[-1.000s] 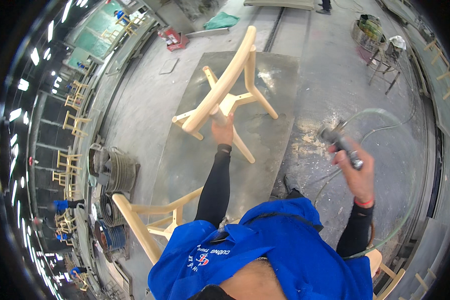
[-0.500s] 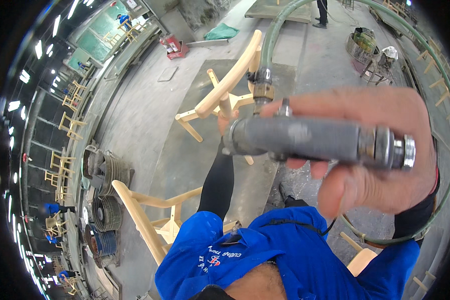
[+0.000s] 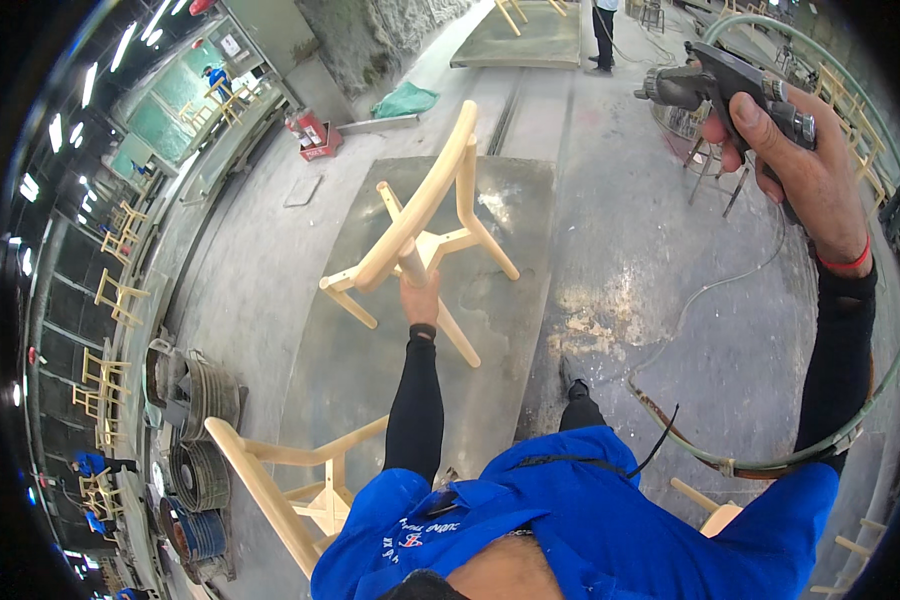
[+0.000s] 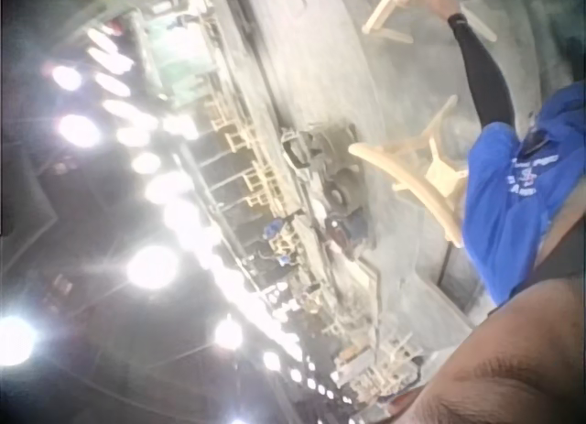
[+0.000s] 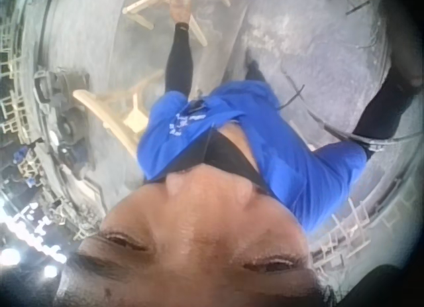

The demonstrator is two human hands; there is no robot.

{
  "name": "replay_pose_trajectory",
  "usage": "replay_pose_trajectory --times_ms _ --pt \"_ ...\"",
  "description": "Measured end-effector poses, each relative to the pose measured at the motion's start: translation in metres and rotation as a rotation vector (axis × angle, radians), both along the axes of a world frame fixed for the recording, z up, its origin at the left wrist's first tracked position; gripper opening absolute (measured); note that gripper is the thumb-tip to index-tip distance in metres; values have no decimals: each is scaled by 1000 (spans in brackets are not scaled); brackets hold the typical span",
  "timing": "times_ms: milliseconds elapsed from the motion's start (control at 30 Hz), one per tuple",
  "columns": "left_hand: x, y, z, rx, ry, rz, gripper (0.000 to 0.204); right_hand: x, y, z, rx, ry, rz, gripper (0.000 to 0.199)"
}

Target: The person uses a handheld spray gun to apply a clear coating to wooden chair frames. They rotate and reposition each chair to cover all surfaces, then place the finished chair aside and pick up the next one.

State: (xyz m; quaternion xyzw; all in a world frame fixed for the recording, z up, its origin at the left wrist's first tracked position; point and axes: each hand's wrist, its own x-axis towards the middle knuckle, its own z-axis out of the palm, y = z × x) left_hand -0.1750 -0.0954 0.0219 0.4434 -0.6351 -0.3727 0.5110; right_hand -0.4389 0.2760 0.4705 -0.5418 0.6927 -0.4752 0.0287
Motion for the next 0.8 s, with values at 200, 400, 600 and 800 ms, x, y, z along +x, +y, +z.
replay_pose_trajectory --times_ms 200,400,600,800 --pt "2 0 -25 -14 52 122 45 -71 -22 -45 -32 -177 35 49" --pt "-15 -9 22 -23 135 312 26 -143 -76 -95 -69 -335 220 61" --pt "22 -78 111 58 195 386 25 -153 -167 -91 -239 -382 372 67" --pt "54 -124 130 208 250 342 25 -89 -211 -82 -212 -522 759 74"
